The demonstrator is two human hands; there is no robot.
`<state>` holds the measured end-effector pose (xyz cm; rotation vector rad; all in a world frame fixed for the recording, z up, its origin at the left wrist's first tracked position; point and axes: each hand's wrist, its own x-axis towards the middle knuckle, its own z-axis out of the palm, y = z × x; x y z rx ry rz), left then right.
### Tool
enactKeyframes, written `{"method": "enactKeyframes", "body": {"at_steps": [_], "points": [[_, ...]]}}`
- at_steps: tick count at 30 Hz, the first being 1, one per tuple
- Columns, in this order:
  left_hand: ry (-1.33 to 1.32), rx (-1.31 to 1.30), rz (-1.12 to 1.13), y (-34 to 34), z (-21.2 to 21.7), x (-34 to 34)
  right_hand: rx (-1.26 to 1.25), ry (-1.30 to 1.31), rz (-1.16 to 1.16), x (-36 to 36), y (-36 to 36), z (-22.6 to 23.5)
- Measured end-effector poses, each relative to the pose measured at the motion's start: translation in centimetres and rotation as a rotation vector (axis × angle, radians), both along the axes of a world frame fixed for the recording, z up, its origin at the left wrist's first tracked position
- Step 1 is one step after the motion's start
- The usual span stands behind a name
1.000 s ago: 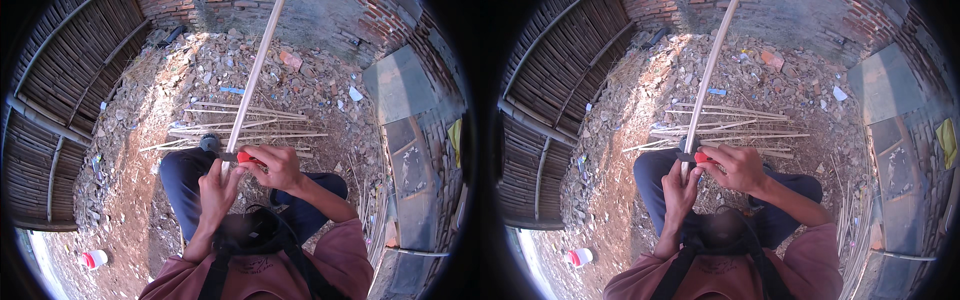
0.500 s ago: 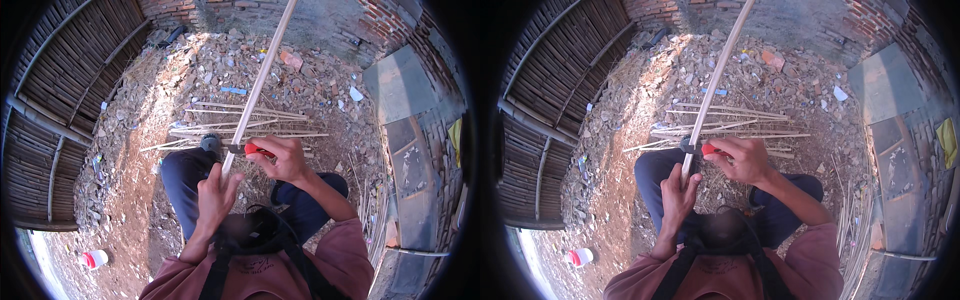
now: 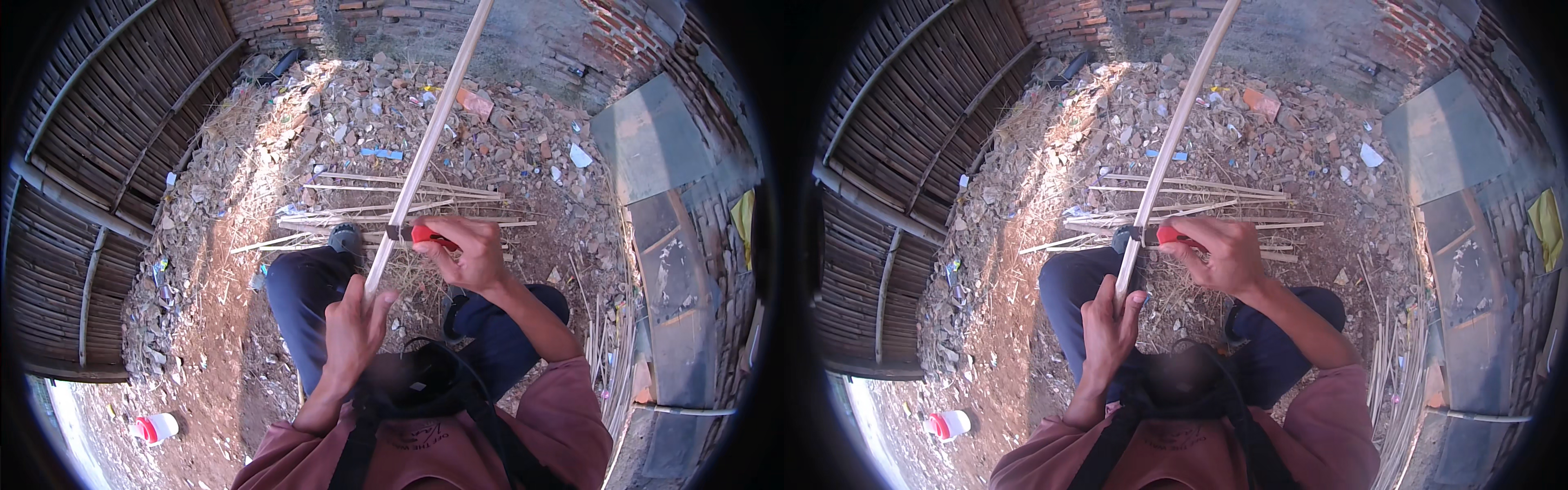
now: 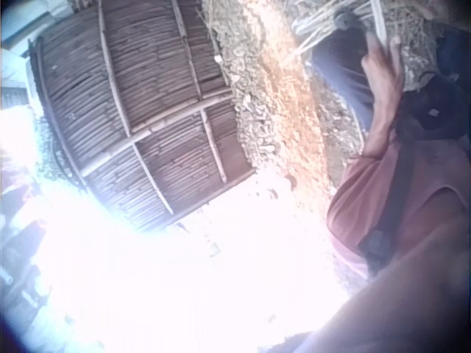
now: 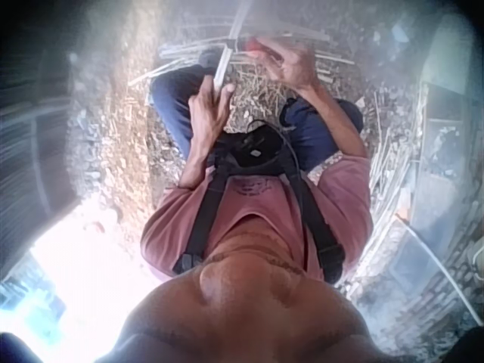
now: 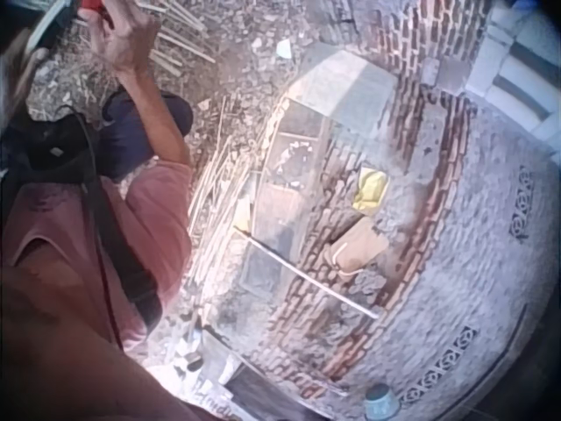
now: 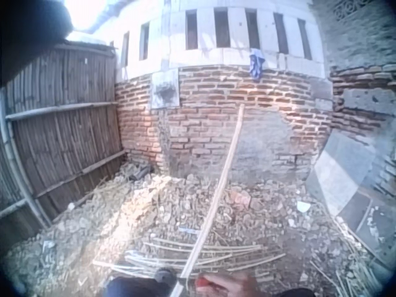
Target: The person scrapes a thin wooden strip using a utility knife, moving the blade along the length of the wood to smooth its surface while holding the strip in their other hand.
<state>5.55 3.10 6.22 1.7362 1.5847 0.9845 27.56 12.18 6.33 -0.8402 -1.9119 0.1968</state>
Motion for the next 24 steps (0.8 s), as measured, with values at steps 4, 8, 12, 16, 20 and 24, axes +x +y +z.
{"method": "enactKeyframes", "body": {"at_steps": [4, 8, 12, 16, 20, 24], "points": [[-0.022, -0.004, -0.009, -1.4, -1.5, -0.2, -0.016, 0.044, -0.169, 3.0, 2.3, 1.6], [0.028, -0.103, -0.039, -2.0, -1.5, -0.9, -0.047, 0.045, -0.181, 3.4, 2.2, 1.2], [0.027, -0.08, -0.051, -3.4, -2.5, -1.5, -0.118, 0.134, -0.288, 6.2, 4.7, 1.4], [0.039, -0.108, -0.101, -5.4, -3.6, -2.7, -0.136, 0.292, -0.423, 11.2, 8.1, 1.6], [0.044, -0.149, -0.125, -5.7, -3.2, -3.3, -0.375, 0.506, -0.358, 13.3, 8.3, 1.2], [0.025, -0.143, -0.136, -4.9, -3.5, -3.1, -0.679, 0.872, -0.042, 11.1, 6.8, 1.0]]}}
